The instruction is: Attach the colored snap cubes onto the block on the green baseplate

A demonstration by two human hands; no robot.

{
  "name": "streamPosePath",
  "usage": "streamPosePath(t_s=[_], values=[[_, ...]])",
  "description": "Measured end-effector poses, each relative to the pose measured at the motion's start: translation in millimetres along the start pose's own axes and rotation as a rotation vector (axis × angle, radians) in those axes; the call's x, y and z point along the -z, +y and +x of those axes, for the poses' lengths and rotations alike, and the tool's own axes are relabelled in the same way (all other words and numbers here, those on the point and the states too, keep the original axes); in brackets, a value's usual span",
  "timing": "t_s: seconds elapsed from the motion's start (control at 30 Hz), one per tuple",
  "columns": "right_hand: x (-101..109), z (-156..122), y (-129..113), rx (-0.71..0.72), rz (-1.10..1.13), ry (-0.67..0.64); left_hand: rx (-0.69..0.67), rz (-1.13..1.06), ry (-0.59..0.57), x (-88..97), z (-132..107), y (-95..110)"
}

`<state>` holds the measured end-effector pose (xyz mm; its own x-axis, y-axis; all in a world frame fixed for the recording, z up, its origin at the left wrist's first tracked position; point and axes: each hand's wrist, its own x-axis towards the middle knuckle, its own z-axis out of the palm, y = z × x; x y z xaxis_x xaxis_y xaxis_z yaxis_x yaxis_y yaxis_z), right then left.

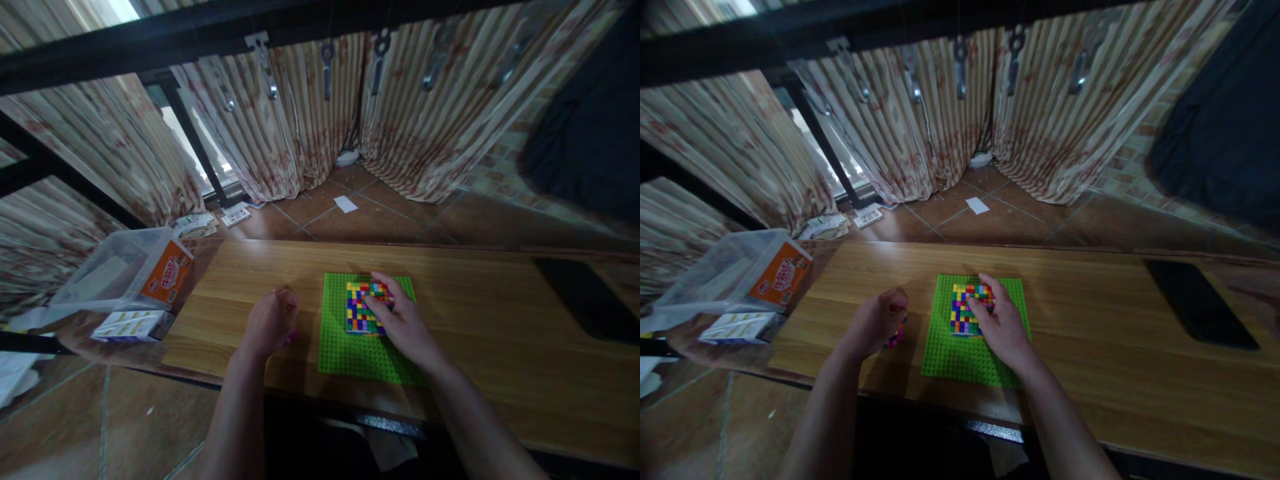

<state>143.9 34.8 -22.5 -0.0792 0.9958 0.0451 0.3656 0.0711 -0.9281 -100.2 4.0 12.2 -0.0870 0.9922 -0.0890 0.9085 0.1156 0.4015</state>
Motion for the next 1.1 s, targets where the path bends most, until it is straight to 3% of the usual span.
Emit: streamPosePath(t_s=[0.27,0.8,1.1], values=[[1,0,-3,-0.023,-0.012,-0.004,0.042,0.093,-0.027,-0.4,0,13],[-1,-1,-3,-0.02,-0.028,-0.013,0.009,0.131,0.097,-8.5,5,13],[-1,0,-2,0.005,-0.054,0.008,-0.038,-0.142,0.241,-20.5,11,12]])
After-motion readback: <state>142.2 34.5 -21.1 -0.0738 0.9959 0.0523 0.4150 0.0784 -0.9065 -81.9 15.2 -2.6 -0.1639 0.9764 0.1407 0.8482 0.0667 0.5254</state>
